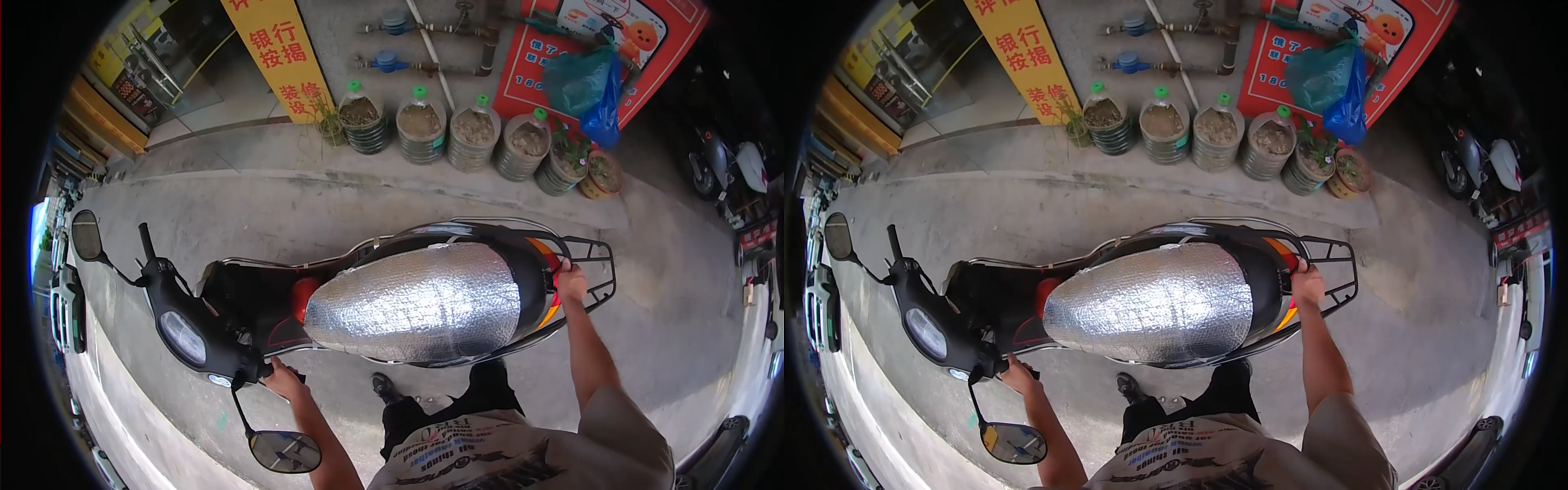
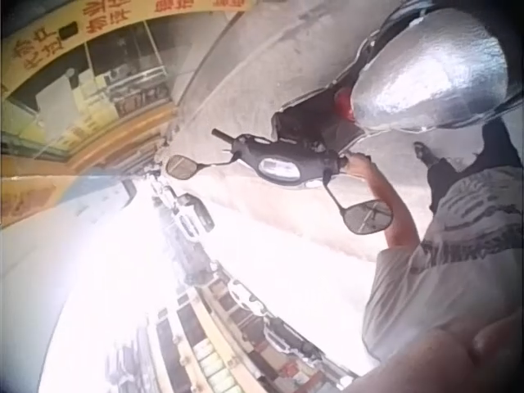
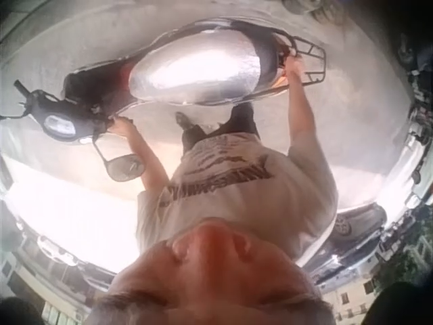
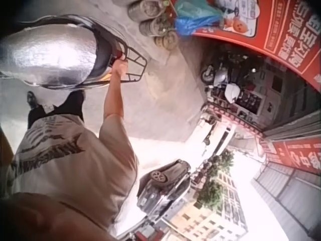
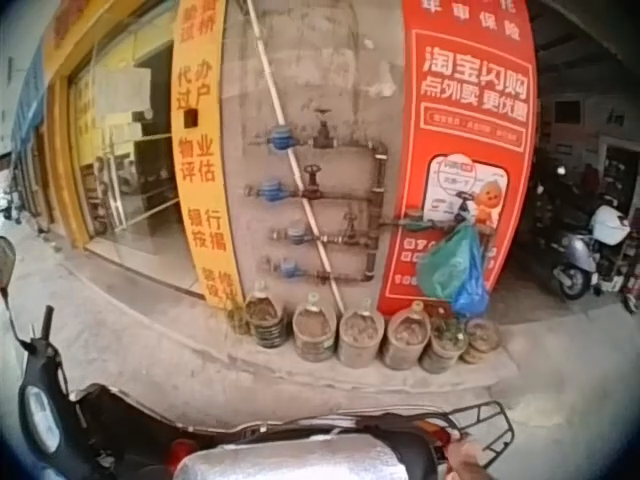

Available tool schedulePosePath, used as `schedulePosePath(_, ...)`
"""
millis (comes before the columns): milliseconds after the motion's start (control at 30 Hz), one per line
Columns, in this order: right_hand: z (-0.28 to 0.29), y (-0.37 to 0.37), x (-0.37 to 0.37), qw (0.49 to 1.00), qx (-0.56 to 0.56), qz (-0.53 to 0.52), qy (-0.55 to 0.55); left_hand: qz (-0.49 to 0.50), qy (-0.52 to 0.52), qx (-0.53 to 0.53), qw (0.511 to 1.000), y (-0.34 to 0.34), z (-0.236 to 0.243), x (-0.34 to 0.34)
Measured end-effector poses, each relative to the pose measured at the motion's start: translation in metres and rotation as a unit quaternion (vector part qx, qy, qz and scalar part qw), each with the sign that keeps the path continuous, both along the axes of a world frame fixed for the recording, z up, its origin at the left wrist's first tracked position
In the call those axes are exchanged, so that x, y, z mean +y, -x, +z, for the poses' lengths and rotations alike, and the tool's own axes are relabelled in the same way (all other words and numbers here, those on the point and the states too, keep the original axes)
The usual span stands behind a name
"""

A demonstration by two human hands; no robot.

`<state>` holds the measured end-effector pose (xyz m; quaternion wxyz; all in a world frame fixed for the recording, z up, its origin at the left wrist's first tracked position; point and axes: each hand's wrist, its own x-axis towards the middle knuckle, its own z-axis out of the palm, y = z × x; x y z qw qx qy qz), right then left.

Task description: Checking the storage compartment, handlebars, and rear brake mechanism of a scooter.

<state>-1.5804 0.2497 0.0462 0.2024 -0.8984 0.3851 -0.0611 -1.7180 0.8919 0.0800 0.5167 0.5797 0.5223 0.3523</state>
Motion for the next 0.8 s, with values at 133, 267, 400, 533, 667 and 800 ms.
schedulePosePath(133,0.023,-0.055,0.008,1.000,0.020,0.021,0.011,0.013,0.047,-0.065,0.997,-0.003,0.007,-0.011)
schedulePosePath(267,0.053,-0.117,-0.005,0.997,0.032,0.068,0.013,0.040,0.034,-0.050,0.997,-0.010,0.007,-0.029)
schedulePosePath(400,0.078,-0.157,-0.017,0.994,0.052,0.094,-0.017,0.064,0.020,-0.018,0.998,-0.021,0.023,-0.053)
schedulePosePath(533,0.093,-0.194,-0.027,0.992,0.040,0.118,-0.033,0.080,-0.004,-0.012,0.997,-0.036,0.034,-0.069)
schedulePosePath(667,0.094,-0.218,-0.032,0.990,0.034,0.135,-0.034,0.070,-0.036,-0.010,0.997,-0.041,0.020,-0.069)
schedulePosePath(800,0.114,-0.216,-0.014,0.984,0.050,0.156,-0.069,0.077,-0.080,0.001,0.994,-0.003,-0.002,-0.018)
